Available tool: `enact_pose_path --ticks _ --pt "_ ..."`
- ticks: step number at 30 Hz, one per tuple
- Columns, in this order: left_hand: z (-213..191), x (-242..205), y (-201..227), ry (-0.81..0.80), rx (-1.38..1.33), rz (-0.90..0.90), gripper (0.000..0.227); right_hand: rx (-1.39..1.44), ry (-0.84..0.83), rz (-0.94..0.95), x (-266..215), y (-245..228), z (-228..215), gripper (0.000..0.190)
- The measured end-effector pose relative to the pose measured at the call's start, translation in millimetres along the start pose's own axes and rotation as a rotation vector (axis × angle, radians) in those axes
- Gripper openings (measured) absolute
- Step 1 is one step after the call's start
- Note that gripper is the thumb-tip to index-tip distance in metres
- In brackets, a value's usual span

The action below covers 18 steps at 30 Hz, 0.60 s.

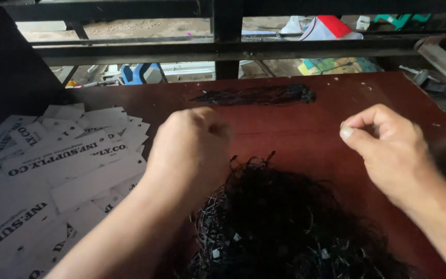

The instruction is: Untangling and sorting individual black strings from a large pile on a workbench in a factory setting.

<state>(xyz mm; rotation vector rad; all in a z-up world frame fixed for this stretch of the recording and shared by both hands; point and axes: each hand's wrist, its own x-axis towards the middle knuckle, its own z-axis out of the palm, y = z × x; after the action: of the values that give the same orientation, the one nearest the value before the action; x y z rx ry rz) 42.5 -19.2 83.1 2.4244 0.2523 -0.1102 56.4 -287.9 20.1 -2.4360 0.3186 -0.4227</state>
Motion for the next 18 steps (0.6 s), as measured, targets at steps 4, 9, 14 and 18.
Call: enact_pose_path --ticks 4,9,14,18 --pt "37.2 48.2 -42.3 0.128 0.185 0.168 0.021 -0.106 -0.074 -0.081 30.9 4.9 13.2 0.010" --pt "65.6 97.0 -59.2 0.383 0.201 0.343 0.020 -0.203 0.012 -0.213 77.6 31.1 58.1 0.010" --pt "60.5 132.2 -51.7 0.308 0.195 0.140 0.019 -0.272 0.054 -0.116 89.8 11.7 71.7 0.004" --pt "62.8 145.2 -52.7 0.321 0.212 0.152 0.018 -0.320 0.076 -0.086 103.5 15.8 82.0 0.008"
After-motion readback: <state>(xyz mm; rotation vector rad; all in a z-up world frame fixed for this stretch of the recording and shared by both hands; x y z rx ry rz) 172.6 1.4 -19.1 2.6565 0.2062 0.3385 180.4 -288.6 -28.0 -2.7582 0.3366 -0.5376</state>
